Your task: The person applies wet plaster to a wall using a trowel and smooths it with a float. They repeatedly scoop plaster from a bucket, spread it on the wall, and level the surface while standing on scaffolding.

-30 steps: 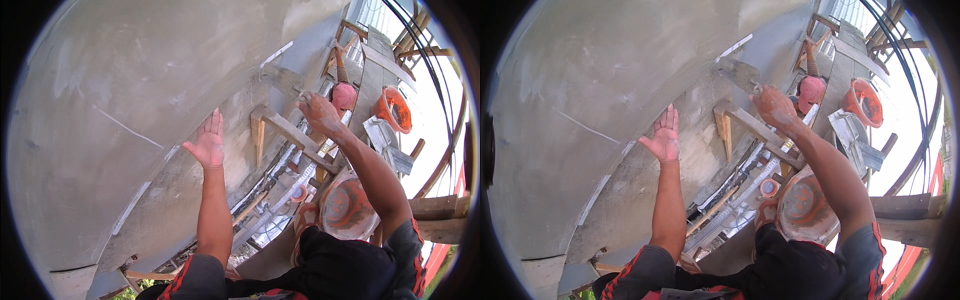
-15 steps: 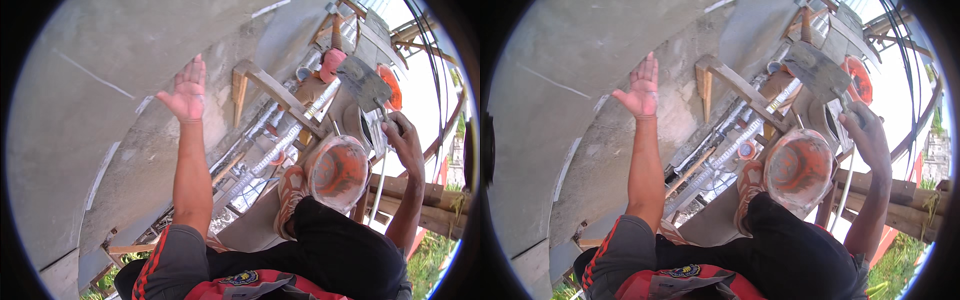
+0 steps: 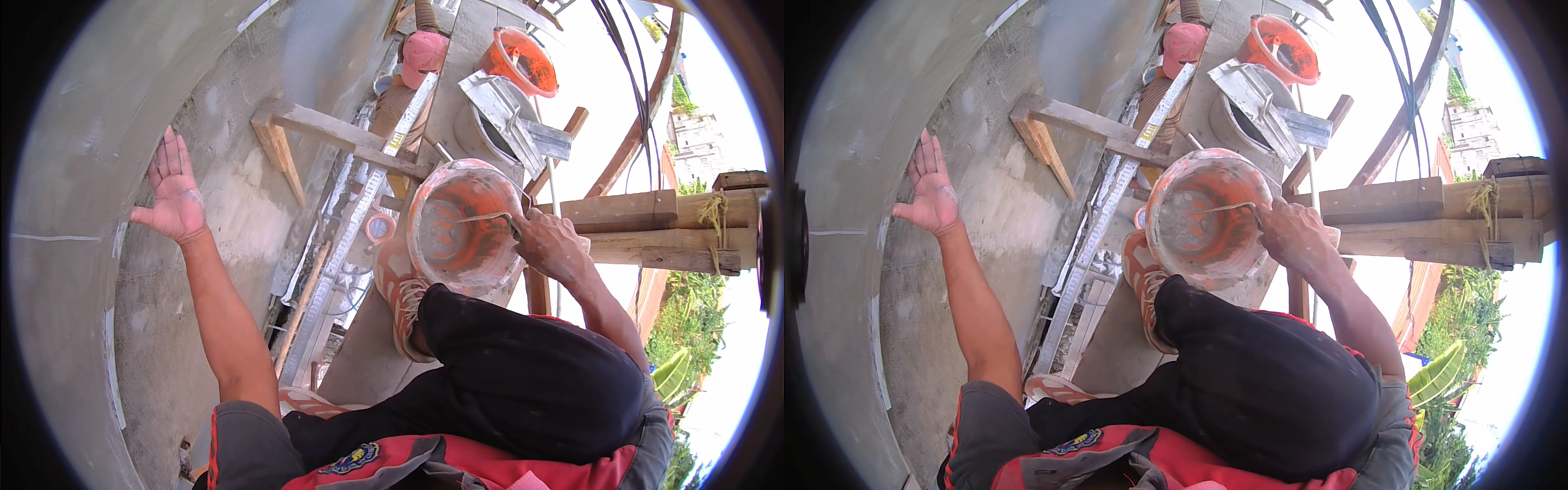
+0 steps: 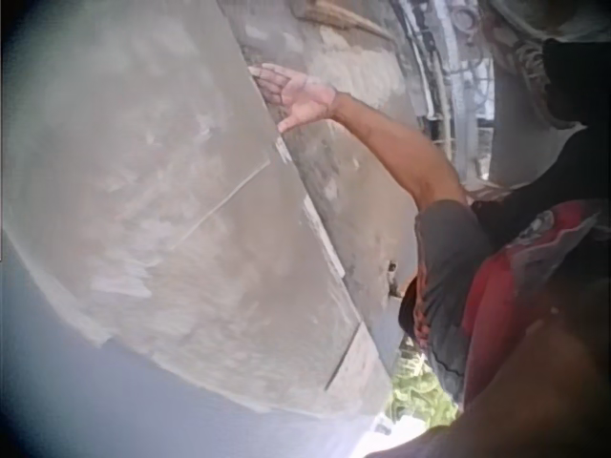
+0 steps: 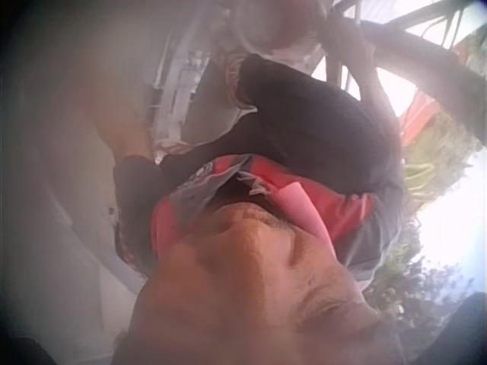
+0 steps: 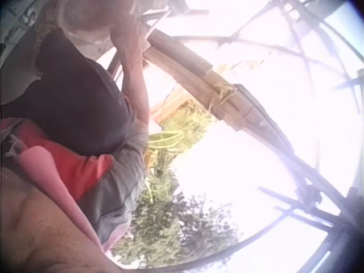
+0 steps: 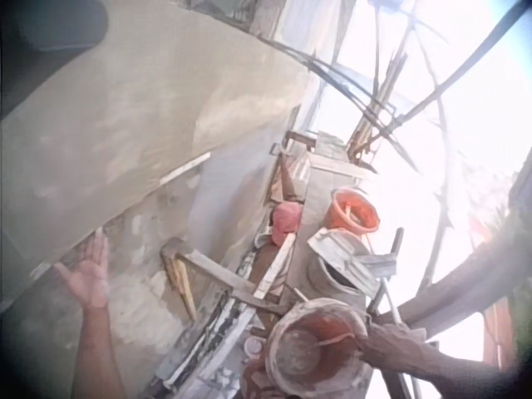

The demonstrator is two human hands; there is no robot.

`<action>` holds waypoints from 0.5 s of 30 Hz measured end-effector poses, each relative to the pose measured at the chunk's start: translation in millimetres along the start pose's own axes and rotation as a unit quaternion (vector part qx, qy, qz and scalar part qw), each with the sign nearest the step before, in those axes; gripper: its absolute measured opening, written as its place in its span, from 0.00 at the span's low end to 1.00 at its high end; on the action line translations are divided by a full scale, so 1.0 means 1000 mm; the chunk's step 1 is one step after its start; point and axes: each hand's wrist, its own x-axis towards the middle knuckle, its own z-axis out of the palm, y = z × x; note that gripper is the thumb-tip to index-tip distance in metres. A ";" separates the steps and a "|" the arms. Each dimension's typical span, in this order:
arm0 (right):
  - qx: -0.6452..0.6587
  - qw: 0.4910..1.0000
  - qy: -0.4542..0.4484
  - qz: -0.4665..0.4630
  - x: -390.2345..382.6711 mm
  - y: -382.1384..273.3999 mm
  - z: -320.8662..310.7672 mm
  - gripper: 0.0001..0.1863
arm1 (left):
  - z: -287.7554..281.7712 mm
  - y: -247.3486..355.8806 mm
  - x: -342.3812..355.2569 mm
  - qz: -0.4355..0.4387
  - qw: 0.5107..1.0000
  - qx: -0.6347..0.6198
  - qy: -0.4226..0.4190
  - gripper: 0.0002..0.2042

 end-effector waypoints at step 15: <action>-0.024 0.981 0.181 -0.073 0.046 -0.020 0.092 0.10 | -0.011 0.009 0.002 0.012 0.995 0.091 -0.047 0.67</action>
